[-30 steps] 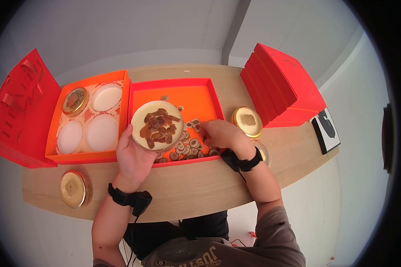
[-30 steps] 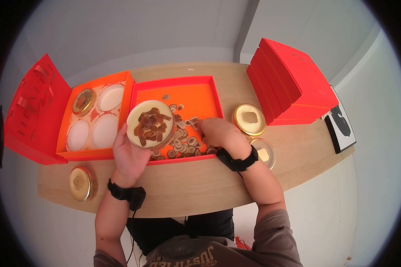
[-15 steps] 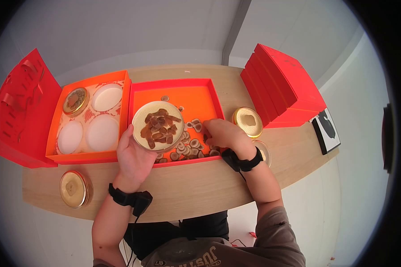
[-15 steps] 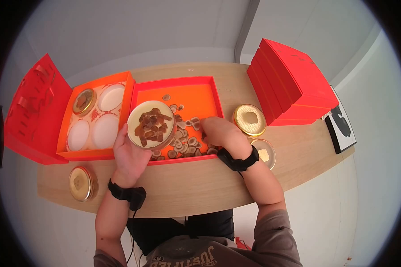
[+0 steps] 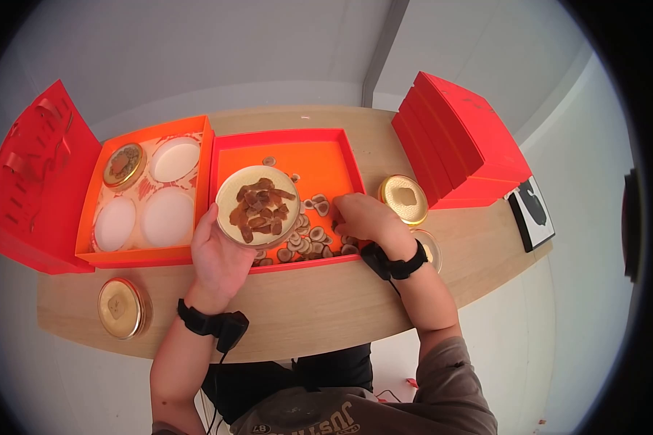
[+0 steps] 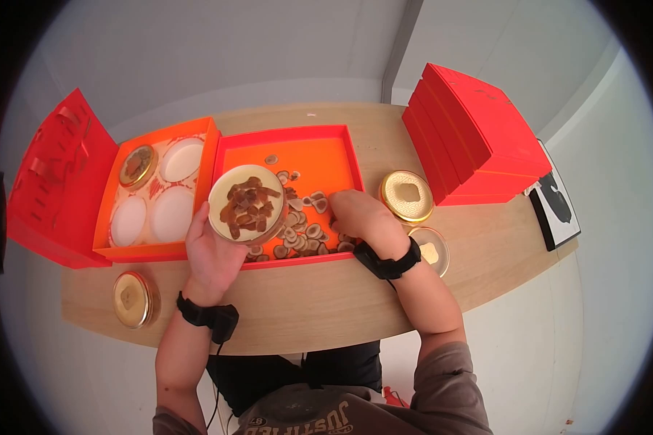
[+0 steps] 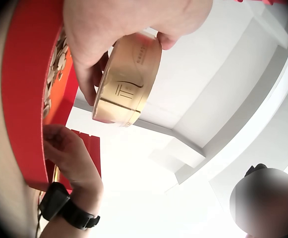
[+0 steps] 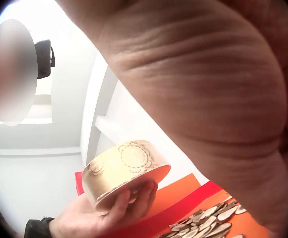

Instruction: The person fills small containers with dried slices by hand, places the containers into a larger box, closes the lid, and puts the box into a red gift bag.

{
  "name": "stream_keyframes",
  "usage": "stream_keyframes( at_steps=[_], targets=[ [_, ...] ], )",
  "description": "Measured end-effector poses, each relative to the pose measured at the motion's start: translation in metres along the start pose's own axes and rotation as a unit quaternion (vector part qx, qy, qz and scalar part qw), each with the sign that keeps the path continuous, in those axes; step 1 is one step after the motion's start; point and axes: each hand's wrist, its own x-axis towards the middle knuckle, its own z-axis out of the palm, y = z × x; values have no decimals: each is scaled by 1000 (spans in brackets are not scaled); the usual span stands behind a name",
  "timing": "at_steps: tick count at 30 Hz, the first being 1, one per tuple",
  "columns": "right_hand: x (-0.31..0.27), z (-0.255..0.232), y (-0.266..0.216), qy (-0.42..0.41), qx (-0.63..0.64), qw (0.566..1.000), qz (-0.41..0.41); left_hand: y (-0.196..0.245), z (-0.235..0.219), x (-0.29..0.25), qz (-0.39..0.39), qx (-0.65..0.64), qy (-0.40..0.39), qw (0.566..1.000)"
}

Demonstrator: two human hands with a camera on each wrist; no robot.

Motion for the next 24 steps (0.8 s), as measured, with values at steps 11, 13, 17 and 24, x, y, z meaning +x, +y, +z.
stream_keyframes(
  at_steps=[11, 13, 17, 24],
  targets=[
    [4, 2, 10, -19, 8, 1000, -7, 1, 2, -1, -7, -2, -4, 1000],
    [2, 0, 8, -17, 8, 1000, -2, 1, 2, -1, -8, 3, -16, 1000],
    [-1, -2, 4, -6, 14, 1000, 2, 1, 3, -2, -10, 5, -8, 1000],
    [4, 6, 9, 3, -7, 1000, -9, 0, 1, -1, -5, 14, -2, 1000]
  ],
)
